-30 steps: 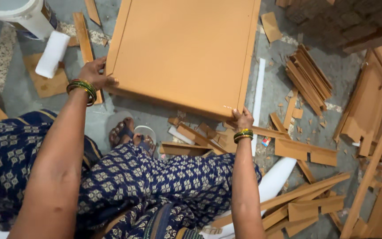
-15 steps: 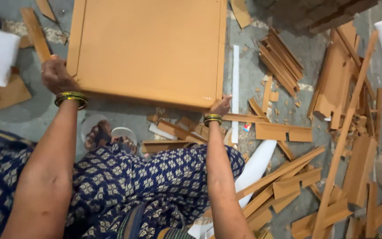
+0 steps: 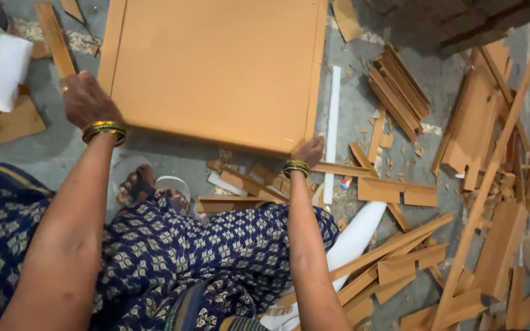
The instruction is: The person sits on the floor and repeatedly presses down on the edges of a large rectangular wooden board to secure its frame. The person then picks up a thin wooden strip and applies a white substance from a bottle onto it.
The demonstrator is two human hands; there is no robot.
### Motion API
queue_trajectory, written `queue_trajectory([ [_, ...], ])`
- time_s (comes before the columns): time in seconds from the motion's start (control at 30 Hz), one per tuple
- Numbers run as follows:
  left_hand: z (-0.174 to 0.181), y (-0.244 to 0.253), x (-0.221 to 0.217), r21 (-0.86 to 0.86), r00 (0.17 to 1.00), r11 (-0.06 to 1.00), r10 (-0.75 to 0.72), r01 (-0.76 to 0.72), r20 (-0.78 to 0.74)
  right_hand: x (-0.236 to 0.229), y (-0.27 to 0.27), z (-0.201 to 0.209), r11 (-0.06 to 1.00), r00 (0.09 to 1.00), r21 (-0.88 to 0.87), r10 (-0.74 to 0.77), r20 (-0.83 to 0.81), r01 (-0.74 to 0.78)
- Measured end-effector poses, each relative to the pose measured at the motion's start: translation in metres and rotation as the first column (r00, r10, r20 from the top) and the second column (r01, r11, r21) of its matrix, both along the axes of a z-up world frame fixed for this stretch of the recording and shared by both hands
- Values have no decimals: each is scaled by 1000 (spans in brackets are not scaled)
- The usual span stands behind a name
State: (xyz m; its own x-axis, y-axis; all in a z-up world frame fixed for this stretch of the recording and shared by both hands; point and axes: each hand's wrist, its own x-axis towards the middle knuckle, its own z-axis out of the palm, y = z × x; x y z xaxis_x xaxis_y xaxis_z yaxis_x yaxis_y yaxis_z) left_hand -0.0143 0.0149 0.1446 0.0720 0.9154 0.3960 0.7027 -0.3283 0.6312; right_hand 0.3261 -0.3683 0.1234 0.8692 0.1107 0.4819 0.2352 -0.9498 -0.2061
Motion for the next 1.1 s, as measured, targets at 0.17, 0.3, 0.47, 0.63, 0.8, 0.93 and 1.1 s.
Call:
queue_trajectory([
  [0.17, 27, -45, 10, 64, 724, 810, -482, 583, -494, -54, 20, 24, 777, 779, 57, 627, 14, -627],
  [0.3, 31, -103, 38, -125, 267, 496, -644, 859, -717, -113, 62, 36, 470, 517, -228, 820, -246, -853],
  [0.47, 13, -128, 50, 259, 584, 573, -503, 777, -637, -140, 82, 27, 585, 614, -304, 790, 3, -752],
  [0.63, -1, -130, 52, 308, 622, 559, -550, 770, -558, -138, 80, 10, 631, 637, -355, 762, 117, -690],
  [0.8, 2, -128, 51, 278, 611, 568, -557, 774, -563, -144, 86, 18, 645, 662, -321, 746, 70, -693],
  [0.93, 7, -142, 60, 245, 623, 650, -449, 720, -641, -150, 85, 34, 630, 662, -323, 750, 16, -706],
  [1.1, 5, -173, 99, 290, 524, 497, -435, 818, -732, -138, 69, 40, 591, 632, -277, 770, -87, -758],
])
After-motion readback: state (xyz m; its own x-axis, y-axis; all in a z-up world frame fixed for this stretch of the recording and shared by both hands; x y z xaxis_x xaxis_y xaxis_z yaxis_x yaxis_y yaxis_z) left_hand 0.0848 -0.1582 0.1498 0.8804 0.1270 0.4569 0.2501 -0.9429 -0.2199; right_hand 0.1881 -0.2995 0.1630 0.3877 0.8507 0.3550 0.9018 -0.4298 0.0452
